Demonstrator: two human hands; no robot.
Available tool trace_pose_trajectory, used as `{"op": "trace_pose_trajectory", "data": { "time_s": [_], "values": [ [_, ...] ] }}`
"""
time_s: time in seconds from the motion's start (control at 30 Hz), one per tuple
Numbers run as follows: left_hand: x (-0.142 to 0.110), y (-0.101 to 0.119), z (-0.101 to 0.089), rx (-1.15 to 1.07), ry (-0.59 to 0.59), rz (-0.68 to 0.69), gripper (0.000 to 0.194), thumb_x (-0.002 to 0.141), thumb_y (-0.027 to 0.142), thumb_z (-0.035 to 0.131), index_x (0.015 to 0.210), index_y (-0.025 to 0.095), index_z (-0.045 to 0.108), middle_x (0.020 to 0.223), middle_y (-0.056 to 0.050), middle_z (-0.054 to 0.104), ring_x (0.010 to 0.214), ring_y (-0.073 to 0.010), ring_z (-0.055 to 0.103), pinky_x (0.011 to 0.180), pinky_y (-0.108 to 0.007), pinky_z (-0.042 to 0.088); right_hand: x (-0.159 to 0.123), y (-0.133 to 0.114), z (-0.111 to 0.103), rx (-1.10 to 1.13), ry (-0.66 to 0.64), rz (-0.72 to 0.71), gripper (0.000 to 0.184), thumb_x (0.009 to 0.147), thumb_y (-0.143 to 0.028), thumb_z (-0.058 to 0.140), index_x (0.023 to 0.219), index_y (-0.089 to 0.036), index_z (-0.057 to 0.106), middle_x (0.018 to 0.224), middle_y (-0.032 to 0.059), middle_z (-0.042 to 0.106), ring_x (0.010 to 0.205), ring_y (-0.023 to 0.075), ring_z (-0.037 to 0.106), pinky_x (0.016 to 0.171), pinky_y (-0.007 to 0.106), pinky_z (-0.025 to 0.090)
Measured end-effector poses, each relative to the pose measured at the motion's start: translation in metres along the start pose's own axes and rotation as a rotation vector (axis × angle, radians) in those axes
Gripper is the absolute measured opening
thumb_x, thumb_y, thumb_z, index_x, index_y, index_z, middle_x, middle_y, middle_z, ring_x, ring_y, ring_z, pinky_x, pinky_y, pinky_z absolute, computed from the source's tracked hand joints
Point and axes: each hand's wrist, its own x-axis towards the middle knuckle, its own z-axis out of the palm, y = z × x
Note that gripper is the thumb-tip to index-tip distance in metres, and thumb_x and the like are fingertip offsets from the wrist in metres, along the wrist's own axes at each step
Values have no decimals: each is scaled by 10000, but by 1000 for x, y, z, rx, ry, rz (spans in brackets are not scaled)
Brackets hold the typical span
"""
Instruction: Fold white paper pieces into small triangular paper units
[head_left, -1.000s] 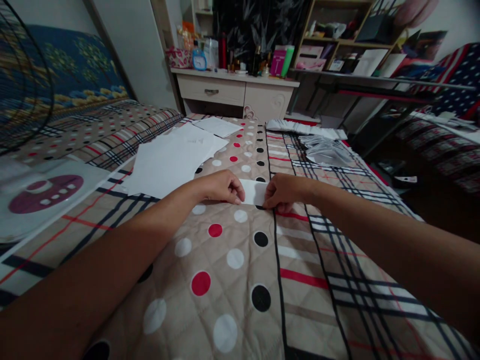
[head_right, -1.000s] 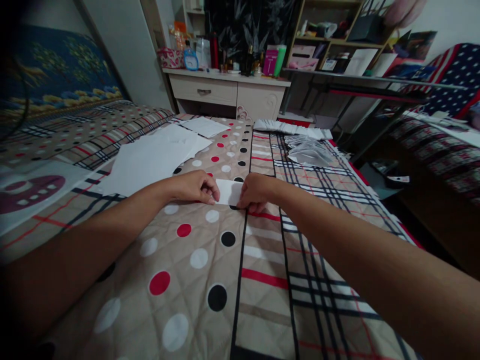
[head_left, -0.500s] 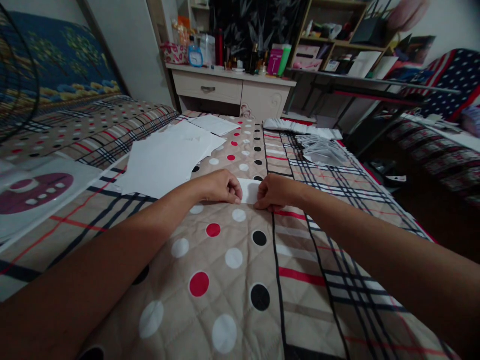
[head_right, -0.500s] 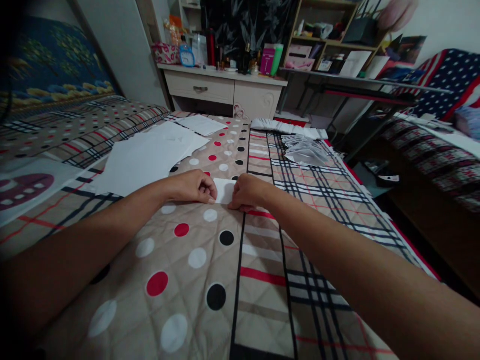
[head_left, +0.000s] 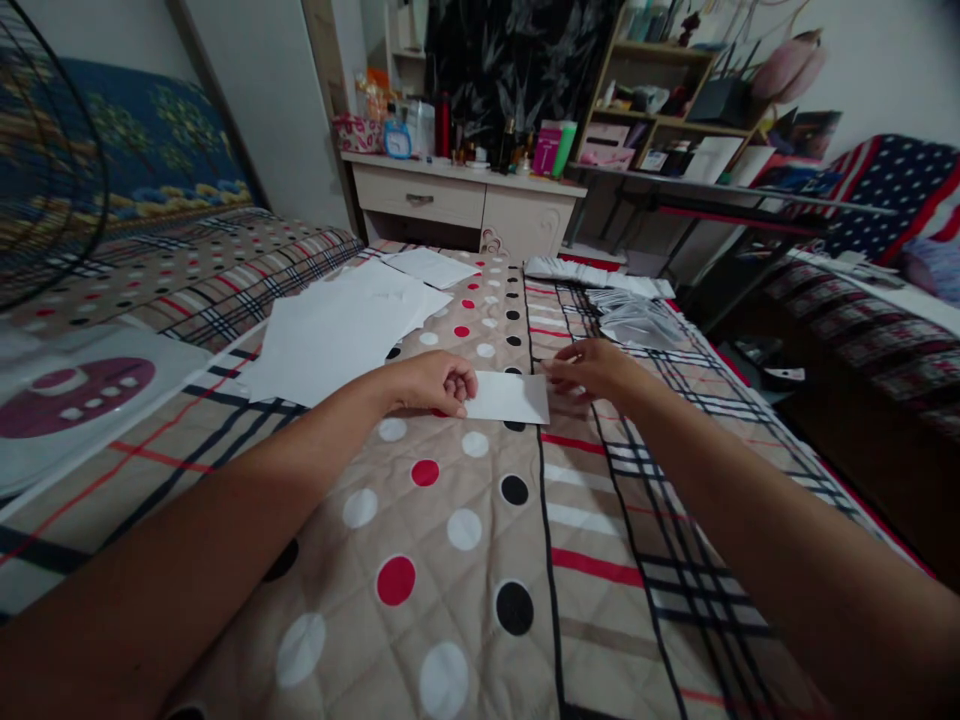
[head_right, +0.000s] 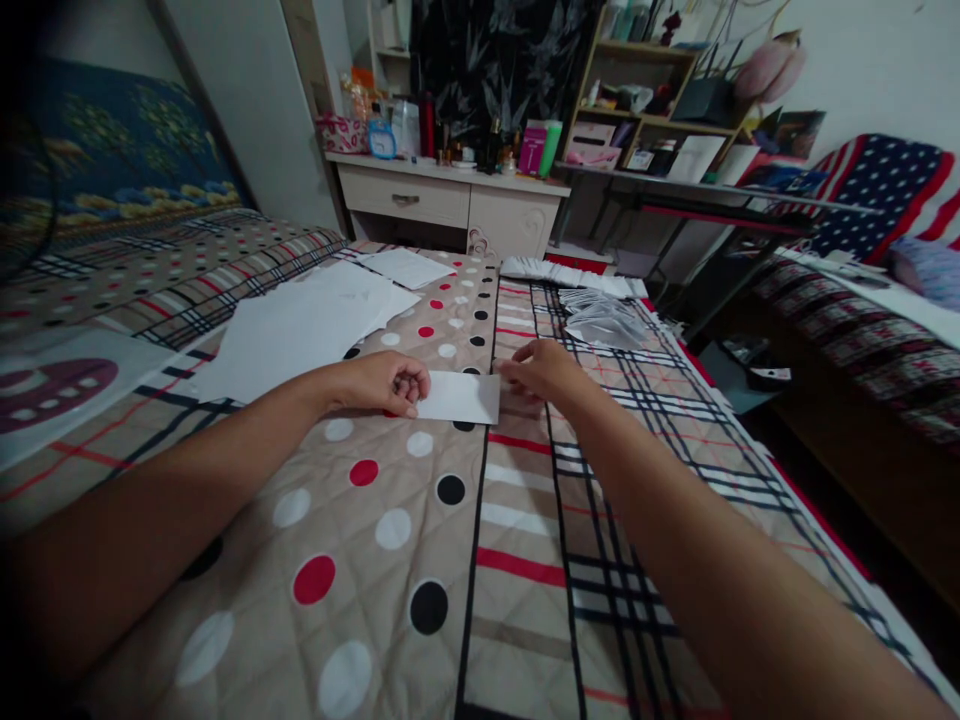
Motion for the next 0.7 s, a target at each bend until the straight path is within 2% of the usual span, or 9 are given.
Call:
{"op": "trace_pose_trajectory", "data": {
  "time_s": [0.07,0.13,0.23,0.3,0.37,0.43,0.53,0.63,0.7],
  "values": [
    [0,-2,3,-79,63,-2,286,517,101,759,743,149,591,573,62,559,522,-66,495,497,-183,384,1,-5,15,64,-42,10,292,736,-341,786,904,-132,670,626,22,666,493,120,597,438,200,472],
    [0,-5,5,-137,107,-8,333,491,84,781,737,151,567,575,68,556,524,-61,496,492,-178,391,2,-8,28,145,-81,33,361,680,-277,833,970,-145,663,565,-19,622,450,112,566,425,200,458],
    [1,-9,8,-207,175,-18,409,444,80,821,742,148,549,599,64,557,547,-61,501,500,-176,399,3,-9,38,374,-89,50,397,662,-154,821,1010,-168,630,608,-31,642,497,120,603,466,207,485],
    [4,-10,9,-237,337,-19,420,465,138,849,762,146,552,625,57,552,556,-58,494,497,-174,387,4,-6,40,522,-87,37,347,651,-114,802,941,-174,620,665,-20,675,547,124,629,504,211,503],
    [6,-10,10,-243,545,-41,406,562,286,846,837,149,581,675,38,566,552,-60,481,463,-175,348,4,-2,41,619,-91,2,313,630,-105,795,872,-176,609,696,-14,690,564,123,632,513,208,501],
    [7,-7,11,-249,655,-71,428,669,455,777,938,161,621,751,10,607,553,-69,481,431,-184,306,3,1,42,664,-110,-35,320,606,-126,799,855,-179,606,708,-12,693,564,126,628,502,208,488],
    [8,-1,16,-284,587,-64,470,704,566,716,943,163,679,803,-17,661,591,-92,524,461,-201,335,0,2,48,692,-159,-125,378,570,-190,820,884,-178,611,737,-13,692,591,126,625,531,214,489],
    [8,4,23,-217,515,-27,423,674,531,749,818,136,701,718,-16,654,598,-109,533,510,-218,361,-3,-2,59,651,-199,-259,424,526,-248,837,874,-160,611,750,-11,677,618,119,607,558,208,472],
    [8,4,27,-100,518,-17,381,690,503,738,739,127,695,627,3,599,553,-100,478,493,-226,320,-7,-5,67,560,-195,-322,405,540,-290,819,861,-148,617,737,-11,659,605,109,574,533,198,433]
  ]
}}
